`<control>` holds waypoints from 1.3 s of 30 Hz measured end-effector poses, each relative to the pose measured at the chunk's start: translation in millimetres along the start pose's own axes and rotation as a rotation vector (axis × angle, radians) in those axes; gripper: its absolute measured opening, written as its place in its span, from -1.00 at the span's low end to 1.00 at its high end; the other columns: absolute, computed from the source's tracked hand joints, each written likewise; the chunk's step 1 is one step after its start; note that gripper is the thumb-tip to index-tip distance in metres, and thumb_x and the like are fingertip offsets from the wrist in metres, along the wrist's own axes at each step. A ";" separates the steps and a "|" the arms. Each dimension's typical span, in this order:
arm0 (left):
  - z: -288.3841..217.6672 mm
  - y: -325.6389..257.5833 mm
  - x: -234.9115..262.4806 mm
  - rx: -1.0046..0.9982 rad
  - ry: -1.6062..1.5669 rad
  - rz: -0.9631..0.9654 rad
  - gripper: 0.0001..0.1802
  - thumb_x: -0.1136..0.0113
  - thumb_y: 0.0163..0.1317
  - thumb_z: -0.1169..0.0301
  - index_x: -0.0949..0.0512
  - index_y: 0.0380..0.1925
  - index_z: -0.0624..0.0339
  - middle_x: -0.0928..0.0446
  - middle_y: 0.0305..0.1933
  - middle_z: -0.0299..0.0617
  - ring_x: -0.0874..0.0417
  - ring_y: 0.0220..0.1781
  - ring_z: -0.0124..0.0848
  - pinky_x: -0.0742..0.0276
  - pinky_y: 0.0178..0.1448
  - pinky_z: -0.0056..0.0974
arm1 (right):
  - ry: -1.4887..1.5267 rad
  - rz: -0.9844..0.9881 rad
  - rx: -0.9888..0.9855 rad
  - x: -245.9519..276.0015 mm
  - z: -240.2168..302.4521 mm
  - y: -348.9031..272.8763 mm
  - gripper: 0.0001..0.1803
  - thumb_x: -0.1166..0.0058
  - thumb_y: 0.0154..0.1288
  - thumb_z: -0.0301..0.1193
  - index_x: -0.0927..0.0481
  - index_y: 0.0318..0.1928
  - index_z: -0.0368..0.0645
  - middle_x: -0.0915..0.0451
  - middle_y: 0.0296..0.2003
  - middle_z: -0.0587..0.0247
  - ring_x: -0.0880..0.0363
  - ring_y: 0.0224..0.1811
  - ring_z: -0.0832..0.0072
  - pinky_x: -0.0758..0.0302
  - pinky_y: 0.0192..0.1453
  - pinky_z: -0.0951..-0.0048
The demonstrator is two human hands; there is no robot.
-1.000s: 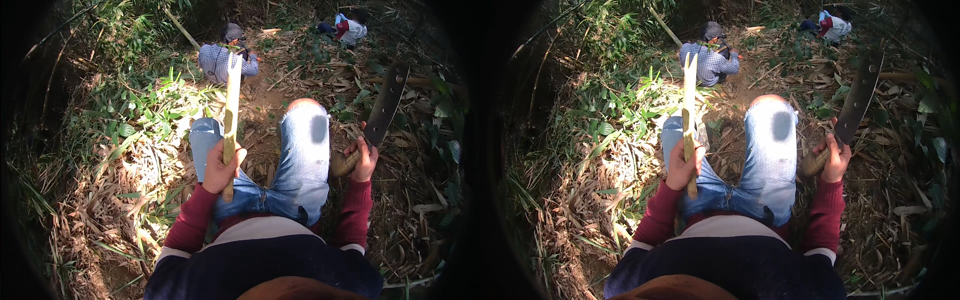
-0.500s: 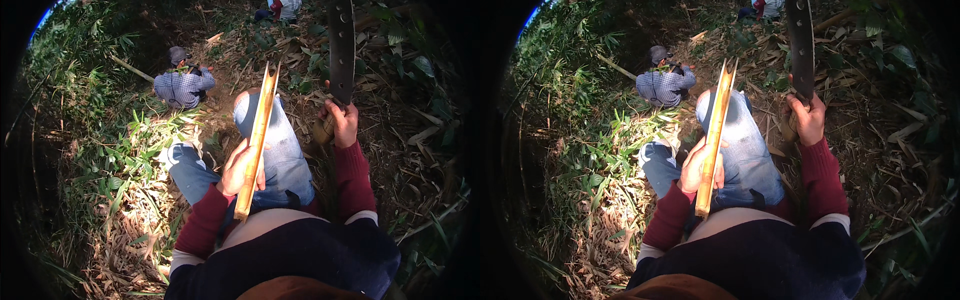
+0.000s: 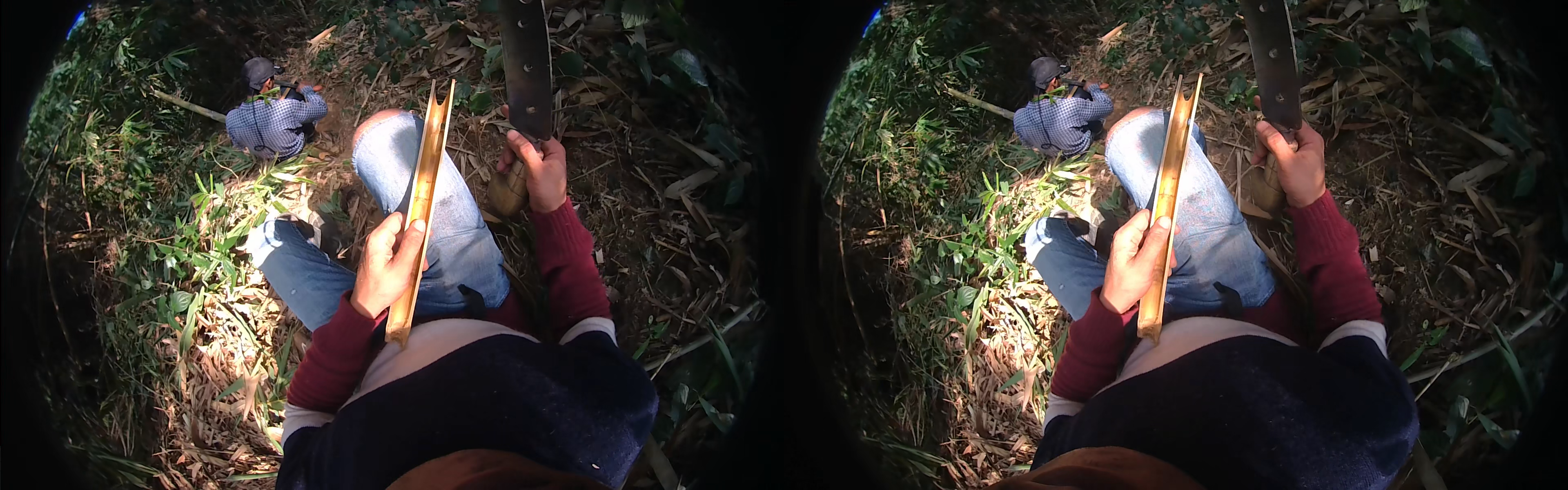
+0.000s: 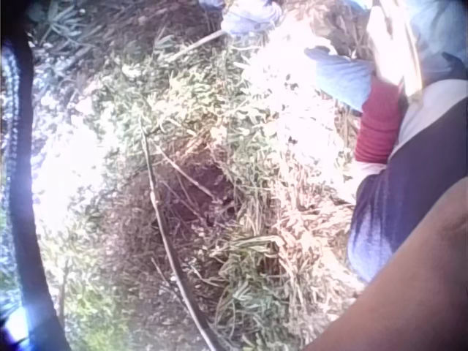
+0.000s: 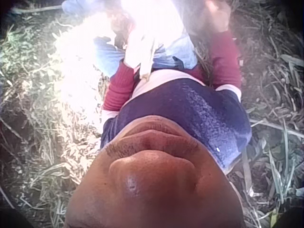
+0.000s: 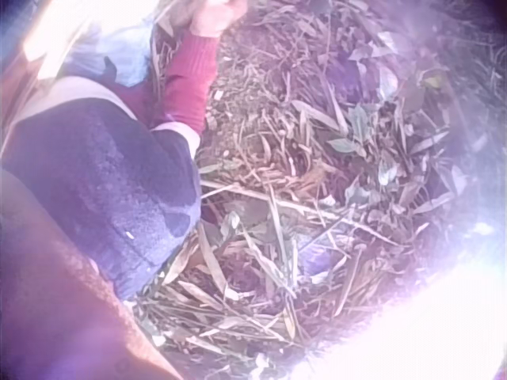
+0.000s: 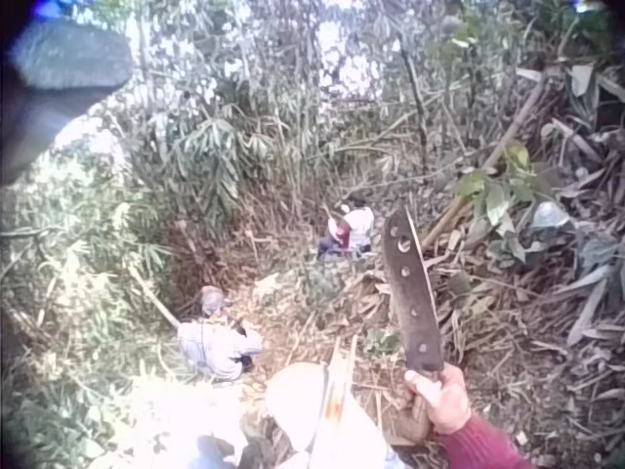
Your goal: The person sits on the ground in a forest and uses a large machete to sharpen a small wooden stick. They repeatedly rub the stick against the blade's edge and inspect the tool's surface. Another person is visible working in the background.
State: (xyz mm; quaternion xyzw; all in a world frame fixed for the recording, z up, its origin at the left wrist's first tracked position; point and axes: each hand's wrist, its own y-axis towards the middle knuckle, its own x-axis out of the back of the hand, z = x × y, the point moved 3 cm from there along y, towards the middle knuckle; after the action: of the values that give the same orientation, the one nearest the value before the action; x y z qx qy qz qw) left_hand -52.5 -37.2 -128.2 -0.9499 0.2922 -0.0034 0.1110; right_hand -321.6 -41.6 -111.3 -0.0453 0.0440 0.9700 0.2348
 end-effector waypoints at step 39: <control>22.5 -17.2 15.1 0.185 -0.436 0.137 -0.54 0.19 0.63 0.00 -0.41 -0.09 0.22 -0.40 -0.55 -0.27 -0.38 -0.64 -0.52 -0.36 -0.50 -0.40 | -0.840 -0.153 0.248 33.5 -19.7 63.0 -0.61 -0.28 0.19 -0.35 -0.71 0.06 -0.10 -0.71 -0.42 0.21 -0.70 -0.38 0.39 -0.60 -0.18 0.38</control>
State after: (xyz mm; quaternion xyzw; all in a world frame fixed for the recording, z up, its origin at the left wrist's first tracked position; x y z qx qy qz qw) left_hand -28.9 -27.1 -147.3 -0.8919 0.3237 0.1824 0.2579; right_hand -378.9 -84.4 -130.5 0.3782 0.0574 0.8714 0.3070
